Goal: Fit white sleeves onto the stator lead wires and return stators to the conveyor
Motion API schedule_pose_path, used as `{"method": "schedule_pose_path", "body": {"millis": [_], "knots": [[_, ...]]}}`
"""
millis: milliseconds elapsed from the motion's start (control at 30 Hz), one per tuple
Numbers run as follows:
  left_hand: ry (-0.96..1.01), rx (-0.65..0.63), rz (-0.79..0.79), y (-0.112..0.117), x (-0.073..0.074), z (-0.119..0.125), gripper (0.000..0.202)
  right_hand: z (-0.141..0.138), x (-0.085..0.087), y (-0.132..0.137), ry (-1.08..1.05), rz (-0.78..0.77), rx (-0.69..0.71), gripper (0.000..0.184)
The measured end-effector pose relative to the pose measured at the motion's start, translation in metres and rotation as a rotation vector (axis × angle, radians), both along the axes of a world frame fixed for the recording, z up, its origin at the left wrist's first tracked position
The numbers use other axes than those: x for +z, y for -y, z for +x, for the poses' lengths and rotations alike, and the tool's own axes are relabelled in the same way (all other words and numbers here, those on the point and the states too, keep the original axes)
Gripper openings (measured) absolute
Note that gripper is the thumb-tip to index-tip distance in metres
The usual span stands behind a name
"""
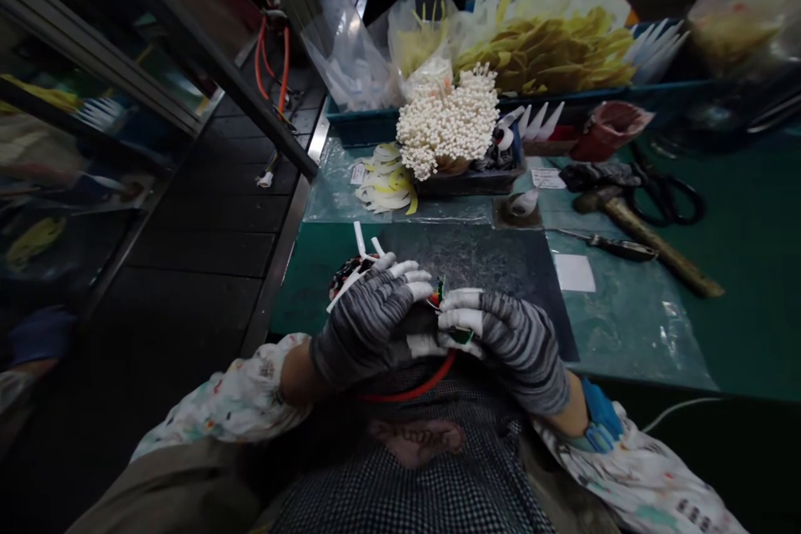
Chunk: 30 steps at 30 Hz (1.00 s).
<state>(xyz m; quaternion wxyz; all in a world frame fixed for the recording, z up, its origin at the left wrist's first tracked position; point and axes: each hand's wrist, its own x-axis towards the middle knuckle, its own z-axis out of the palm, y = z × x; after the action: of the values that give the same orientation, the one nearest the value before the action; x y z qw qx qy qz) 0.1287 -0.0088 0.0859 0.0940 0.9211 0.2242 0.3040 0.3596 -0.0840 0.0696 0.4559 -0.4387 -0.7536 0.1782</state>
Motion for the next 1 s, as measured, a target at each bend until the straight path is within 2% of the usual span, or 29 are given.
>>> {"method": "schedule_pose_path", "body": {"millis": [67, 133, 267, 400, 467, 500, 567, 633, 700, 767, 800, 900, 1000], "knots": [[-0.025, 0.059, 0.103, 0.002, -0.003, 0.004, 0.028, -0.007, -0.002, -0.001, -0.099, -0.034, -0.061, 0.009], [0.001, 0.102, 0.176, 0.003, -0.006, 0.006, 0.019, -0.020, -0.004, -0.007, -0.269, -0.047, -0.162, 0.008], [0.042, 0.180, 0.243, 0.003, -0.012, 0.004, 0.020, -0.052, -0.007, -0.026, -0.561, -0.001, -0.347, 0.010], [-0.001, 0.234, 0.312, 0.007, -0.020, -0.008, 0.021, -0.076, -0.014, -0.040, -0.687, 0.012, -0.325, 0.011], [-0.029, 0.206, 0.262, 0.007, -0.015, -0.022, 0.022, -0.081, -0.017, -0.044, -0.749, -0.014, -0.282, 0.010], [-0.039, 0.150, 0.207, 0.006, -0.010, -0.030, 0.027, -0.082, -0.019, -0.046, -0.774, -0.032, -0.261, 0.011], [-0.009, -0.010, 0.030, -0.001, 0.004, -0.049, 0.046, -0.085, -0.020, -0.050, -0.841, -0.082, -0.222, 0.015], [0.138, -0.112, -0.211, -0.013, 0.017, -0.064, 0.062, -0.087, -0.019, -0.053, -0.910, -0.132, -0.187, 0.019], [0.307, -0.054, -0.362, -0.027, 0.025, -0.071, 0.049, -0.091, -0.018, -0.055, -0.935, -0.171, -0.174, 0.023], [0.363, 0.041, -0.336, -0.041, 0.026, -0.067, 0.032, -0.094, -0.019, -0.056, -0.927, -0.189, -0.178, 0.027], [0.341, 0.054, -0.282, -0.047, 0.025, -0.063, 0.031, -0.095, -0.021, -0.056, -0.919, -0.199, -0.182, 0.030], [0.220, -0.029, -0.151, -0.060, 0.022, -0.048, 0.025, -0.096, -0.030, -0.055, -0.920, -0.190, -0.203, 0.031], [0.153, -0.100, -0.120, -0.065, 0.024, -0.042, 0.020, -0.096, -0.040, -0.055, -0.927, -0.150, -0.207, 0.027]]}}
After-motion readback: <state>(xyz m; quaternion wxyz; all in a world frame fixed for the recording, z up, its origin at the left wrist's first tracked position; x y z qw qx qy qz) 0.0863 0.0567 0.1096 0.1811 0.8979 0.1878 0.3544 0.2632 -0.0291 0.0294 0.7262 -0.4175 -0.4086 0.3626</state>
